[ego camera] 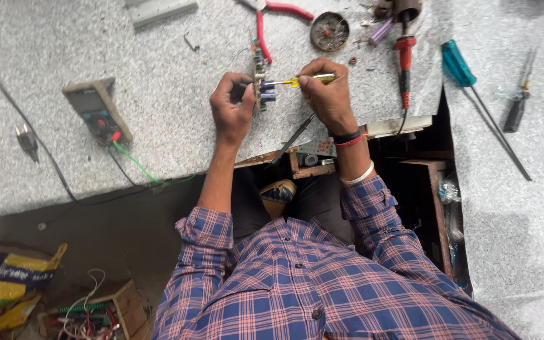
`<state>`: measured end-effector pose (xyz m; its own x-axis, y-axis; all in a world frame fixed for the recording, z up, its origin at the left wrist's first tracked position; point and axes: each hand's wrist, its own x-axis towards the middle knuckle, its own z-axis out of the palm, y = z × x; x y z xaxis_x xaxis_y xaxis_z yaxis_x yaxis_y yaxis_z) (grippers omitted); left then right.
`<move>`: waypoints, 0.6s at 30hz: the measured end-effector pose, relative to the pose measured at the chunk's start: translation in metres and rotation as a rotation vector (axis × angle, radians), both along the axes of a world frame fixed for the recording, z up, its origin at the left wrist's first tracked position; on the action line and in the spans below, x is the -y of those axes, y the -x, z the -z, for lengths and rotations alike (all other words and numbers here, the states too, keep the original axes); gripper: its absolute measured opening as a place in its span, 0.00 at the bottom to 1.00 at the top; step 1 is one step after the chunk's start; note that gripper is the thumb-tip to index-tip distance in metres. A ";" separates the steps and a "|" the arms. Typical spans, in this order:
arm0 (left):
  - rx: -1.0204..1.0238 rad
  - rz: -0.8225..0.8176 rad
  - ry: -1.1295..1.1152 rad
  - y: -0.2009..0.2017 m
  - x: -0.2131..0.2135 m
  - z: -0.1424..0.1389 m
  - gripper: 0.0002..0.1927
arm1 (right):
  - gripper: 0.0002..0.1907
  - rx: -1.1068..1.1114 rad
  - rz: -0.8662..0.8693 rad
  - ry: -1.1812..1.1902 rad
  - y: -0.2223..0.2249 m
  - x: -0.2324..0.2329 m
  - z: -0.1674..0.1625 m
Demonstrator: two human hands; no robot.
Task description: The person holds a green circuit board, flips it over, and uses a yellow screwdriver to tighten or adjust components on the board. They repeatedly reposition the board and continue working on different areas with the screwdriver.
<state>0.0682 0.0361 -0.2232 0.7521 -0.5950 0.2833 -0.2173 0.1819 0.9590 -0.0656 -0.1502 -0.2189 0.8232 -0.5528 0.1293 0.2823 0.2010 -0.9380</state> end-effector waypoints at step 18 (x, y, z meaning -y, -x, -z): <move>-0.061 -0.005 0.009 -0.007 -0.009 0.011 0.04 | 0.07 -0.008 -0.016 -0.022 -0.006 -0.013 -0.009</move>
<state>0.0755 0.0453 -0.2342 0.7709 -0.5890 0.2426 -0.1599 0.1897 0.9687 -0.0598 -0.1374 -0.2100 0.8331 -0.5420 0.1102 0.2710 0.2263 -0.9356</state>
